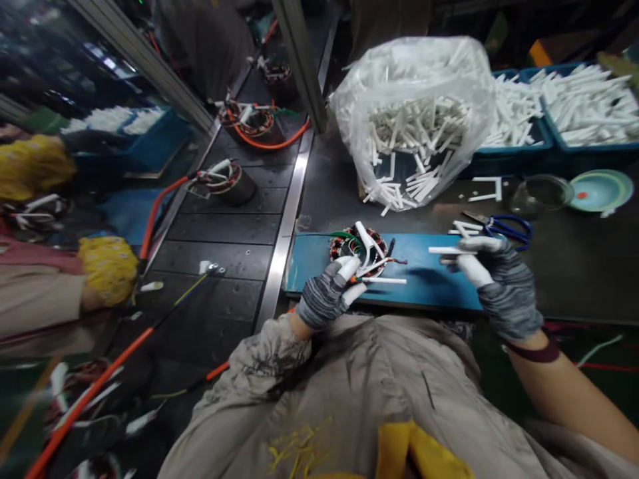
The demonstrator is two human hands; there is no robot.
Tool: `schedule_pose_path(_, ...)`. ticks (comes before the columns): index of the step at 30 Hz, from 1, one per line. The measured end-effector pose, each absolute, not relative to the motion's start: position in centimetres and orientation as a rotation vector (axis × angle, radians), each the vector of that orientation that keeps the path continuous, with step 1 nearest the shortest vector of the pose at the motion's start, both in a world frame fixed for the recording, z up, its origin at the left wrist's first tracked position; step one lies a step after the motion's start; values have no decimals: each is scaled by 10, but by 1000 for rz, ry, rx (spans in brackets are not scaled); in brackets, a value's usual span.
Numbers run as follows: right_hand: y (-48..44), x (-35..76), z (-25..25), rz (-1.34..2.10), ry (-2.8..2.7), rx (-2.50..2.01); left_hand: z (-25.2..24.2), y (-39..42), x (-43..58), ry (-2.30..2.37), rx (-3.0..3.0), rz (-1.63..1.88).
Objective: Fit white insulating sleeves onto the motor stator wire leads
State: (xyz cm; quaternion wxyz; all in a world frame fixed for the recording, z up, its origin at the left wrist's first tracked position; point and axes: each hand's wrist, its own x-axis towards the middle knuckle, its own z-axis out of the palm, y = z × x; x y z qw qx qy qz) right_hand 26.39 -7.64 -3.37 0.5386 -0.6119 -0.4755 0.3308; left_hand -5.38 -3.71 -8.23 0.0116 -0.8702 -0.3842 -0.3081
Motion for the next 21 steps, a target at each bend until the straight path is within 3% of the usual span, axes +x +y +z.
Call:
schedule_pose_path(5,-74,236,-32,1091,-937,-1421,-72,-40,-56,-1034,-2754,-918)
schedule_pose_path(12,-73,226,-41,1152,-916,-1425,-74,-36,-58,-936,-2766,-819)
schedule_pose_path(21,-60,247,-38,545,-1841,-1459,-84,-38,-58,-1040,-2728,-865)
